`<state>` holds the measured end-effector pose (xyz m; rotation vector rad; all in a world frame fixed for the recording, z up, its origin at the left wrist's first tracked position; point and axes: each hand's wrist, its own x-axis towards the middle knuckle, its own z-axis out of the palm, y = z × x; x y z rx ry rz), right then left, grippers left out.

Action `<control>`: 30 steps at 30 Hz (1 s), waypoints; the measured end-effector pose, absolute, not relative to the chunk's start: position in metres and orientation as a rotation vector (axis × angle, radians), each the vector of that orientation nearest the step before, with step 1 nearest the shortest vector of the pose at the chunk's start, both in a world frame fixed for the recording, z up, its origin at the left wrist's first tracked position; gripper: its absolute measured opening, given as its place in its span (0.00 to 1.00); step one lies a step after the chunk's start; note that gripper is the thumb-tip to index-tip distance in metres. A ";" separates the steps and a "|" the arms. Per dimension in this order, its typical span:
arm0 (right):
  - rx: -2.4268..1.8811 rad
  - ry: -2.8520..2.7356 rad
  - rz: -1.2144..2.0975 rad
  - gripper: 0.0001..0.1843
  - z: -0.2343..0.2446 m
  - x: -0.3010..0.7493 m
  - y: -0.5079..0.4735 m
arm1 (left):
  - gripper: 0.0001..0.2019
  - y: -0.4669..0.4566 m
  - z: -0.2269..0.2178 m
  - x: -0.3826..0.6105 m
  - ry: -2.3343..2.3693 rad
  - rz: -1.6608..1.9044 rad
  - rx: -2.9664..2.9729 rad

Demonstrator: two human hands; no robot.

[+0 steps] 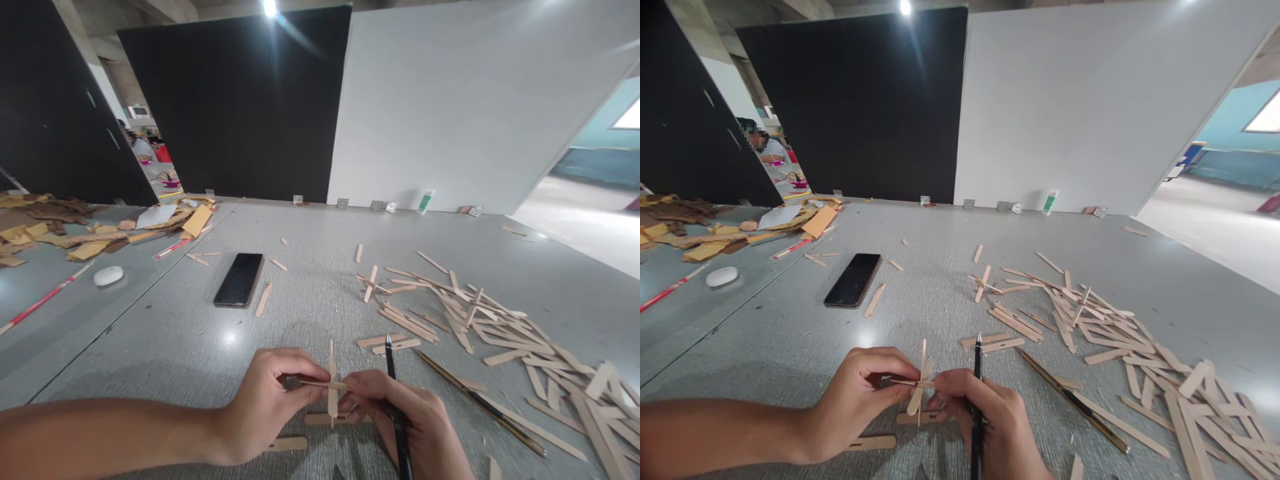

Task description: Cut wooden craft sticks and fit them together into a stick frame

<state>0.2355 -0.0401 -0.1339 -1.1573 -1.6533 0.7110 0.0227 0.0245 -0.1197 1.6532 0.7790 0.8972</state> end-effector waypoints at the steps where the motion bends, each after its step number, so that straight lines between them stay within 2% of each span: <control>1: -1.149 -1.654 0.724 0.07 -0.135 0.236 -0.041 | 0.03 0.025 -0.119 0.022 0.773 0.906 1.674; 15: -1.093 -1.642 0.864 0.09 -0.144 0.239 -0.043 | 0.04 0.023 -0.123 0.021 0.718 0.924 1.803; 18: -1.139 -1.637 0.866 0.07 -0.142 0.237 -0.042 | 0.04 0.024 -0.123 0.022 0.718 0.918 1.791; 30: -1.342 -1.708 0.533 0.06 -0.132 0.237 -0.038 | 0.02 0.023 -0.125 0.024 0.811 0.925 1.688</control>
